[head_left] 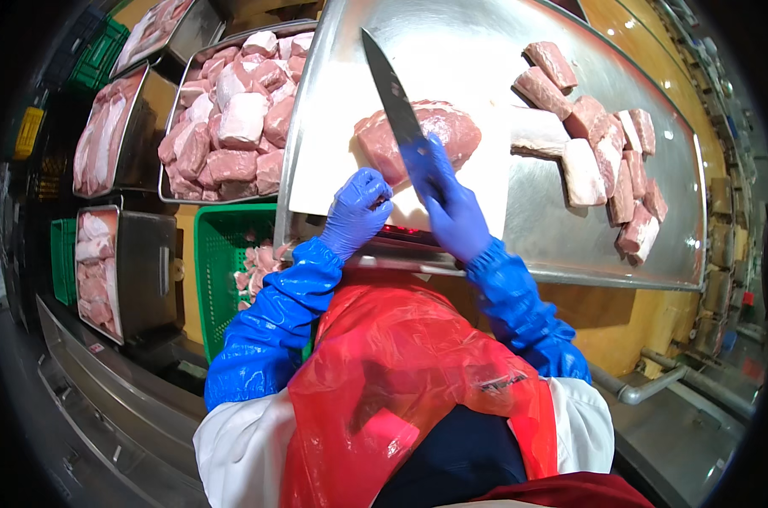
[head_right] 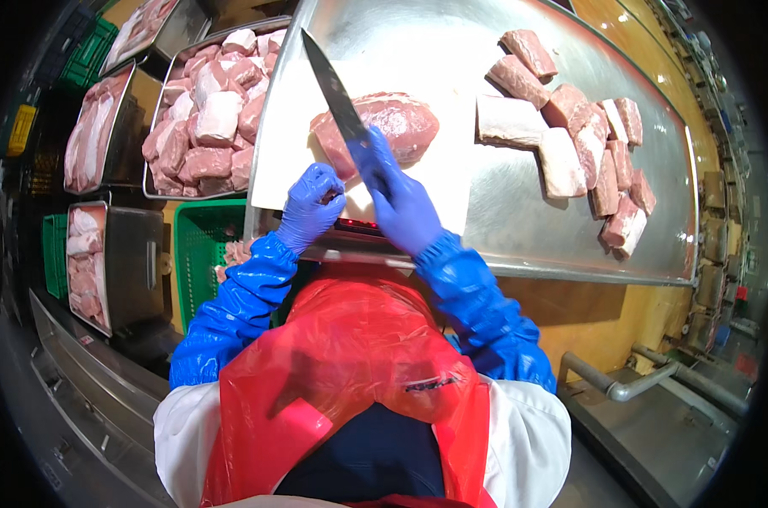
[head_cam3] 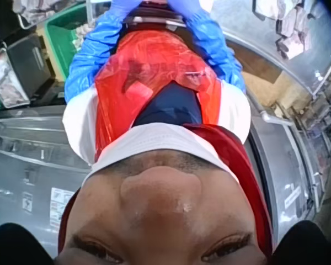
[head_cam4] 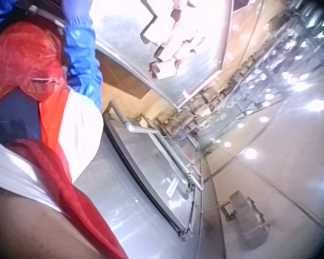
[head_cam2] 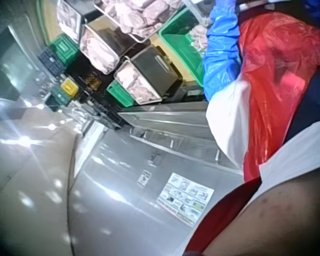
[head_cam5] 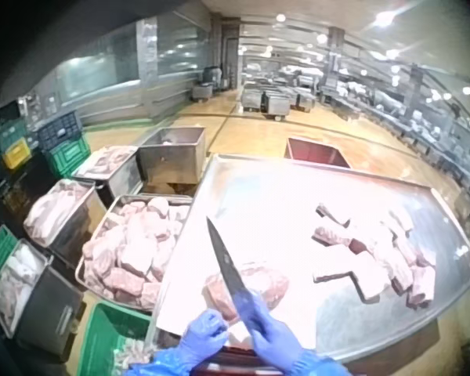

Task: The person cuts large pieces of raw meat into smaller portions using a knife on a stainless steel table. Trimmed fat and small offcuts are placed into a green basket, while the cut meat pieces are arranged on the table.

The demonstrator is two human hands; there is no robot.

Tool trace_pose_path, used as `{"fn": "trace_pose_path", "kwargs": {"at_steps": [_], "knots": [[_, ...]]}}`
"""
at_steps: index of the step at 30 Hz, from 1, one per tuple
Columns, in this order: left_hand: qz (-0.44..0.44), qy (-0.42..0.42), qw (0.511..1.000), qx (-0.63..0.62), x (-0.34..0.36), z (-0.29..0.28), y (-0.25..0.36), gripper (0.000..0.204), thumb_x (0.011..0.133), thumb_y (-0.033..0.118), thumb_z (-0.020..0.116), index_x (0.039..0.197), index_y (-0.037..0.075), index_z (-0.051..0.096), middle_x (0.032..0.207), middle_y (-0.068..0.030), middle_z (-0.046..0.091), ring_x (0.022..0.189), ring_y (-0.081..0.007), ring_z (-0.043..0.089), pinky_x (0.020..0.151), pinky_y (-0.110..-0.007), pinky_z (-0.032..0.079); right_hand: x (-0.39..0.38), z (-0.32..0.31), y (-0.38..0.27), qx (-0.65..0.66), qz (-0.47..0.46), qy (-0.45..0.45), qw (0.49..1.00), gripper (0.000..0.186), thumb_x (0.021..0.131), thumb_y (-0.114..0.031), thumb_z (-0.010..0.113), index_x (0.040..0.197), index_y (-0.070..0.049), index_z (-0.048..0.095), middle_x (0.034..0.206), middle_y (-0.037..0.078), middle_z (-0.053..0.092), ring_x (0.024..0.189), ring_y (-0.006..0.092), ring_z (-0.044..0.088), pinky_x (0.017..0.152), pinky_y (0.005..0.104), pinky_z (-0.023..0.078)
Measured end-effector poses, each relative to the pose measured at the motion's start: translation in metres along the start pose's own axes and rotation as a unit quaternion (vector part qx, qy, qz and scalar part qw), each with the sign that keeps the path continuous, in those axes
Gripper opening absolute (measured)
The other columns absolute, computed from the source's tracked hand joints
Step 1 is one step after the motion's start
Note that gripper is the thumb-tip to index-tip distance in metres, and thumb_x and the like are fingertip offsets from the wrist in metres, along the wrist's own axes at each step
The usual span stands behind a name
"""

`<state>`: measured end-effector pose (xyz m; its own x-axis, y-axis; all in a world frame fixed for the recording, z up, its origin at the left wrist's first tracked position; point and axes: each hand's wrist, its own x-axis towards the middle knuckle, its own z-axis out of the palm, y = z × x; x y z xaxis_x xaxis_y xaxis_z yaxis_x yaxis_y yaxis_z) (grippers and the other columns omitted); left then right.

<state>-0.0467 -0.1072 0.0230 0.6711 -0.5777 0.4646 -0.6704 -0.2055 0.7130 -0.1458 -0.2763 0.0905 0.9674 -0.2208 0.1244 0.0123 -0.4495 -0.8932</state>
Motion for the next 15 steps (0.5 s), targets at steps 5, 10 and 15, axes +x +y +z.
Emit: {"fn": "trace_pose_path", "kwargs": {"at_steps": [5, 10, 15], "knots": [[-0.017, -0.046, 0.992, -0.115, 0.007, -0.017, -0.018, 0.018, 0.072, -0.005, 0.072, 0.083, 0.003, 0.061, 0.085, -0.0083, 0.057, 0.072, -0.0214, 0.058, 0.065, -0.031, 0.049, 0.005, 0.027, 0.01, -0.172, 0.012, -0.039, 0.984, 0.078, 0.091, -0.005, 0.056, 0.159, -0.026, 0.024, 0.092, 0.026, 0.067, 0.079, 0.0445, 0.066, 0.072, 0.0533, 0.053], [-0.055, -0.034, 0.979, -0.194, 0.018, -0.019, -0.036, 0.015, 0.073, -0.006, 0.07, 0.08, 0.003, 0.06, 0.081, -0.0043, 0.056, 0.07, -0.0114, 0.055, 0.061, -0.027, 0.046, -0.096, -0.008, -0.029, -0.43, 0.148, -0.148, 0.878, 0.091, 0.082, 0.0, 0.058, 0.16, -0.032, 0.024, 0.075, 0.02, 0.062, 0.066, 0.0406, 0.064, 0.059, 0.0533, 0.052], [-0.216, -0.01, 0.929, -0.302, 0.028, -0.037, -0.066, 0.009, 0.079, -0.002, 0.067, 0.083, 0.004, 0.061, 0.077, 0.0, 0.057, 0.069, -0.0056, 0.051, 0.062, -0.023, 0.044, -0.124, -0.052, -0.077, -0.351, 0.173, -0.185, 0.902, 0.088, 0.085, 0.001, 0.057, 0.161, -0.025, 0.021, 0.088, 0.023, 0.065, 0.071, 0.0414, 0.066, 0.064, 0.0505, 0.054]]}}
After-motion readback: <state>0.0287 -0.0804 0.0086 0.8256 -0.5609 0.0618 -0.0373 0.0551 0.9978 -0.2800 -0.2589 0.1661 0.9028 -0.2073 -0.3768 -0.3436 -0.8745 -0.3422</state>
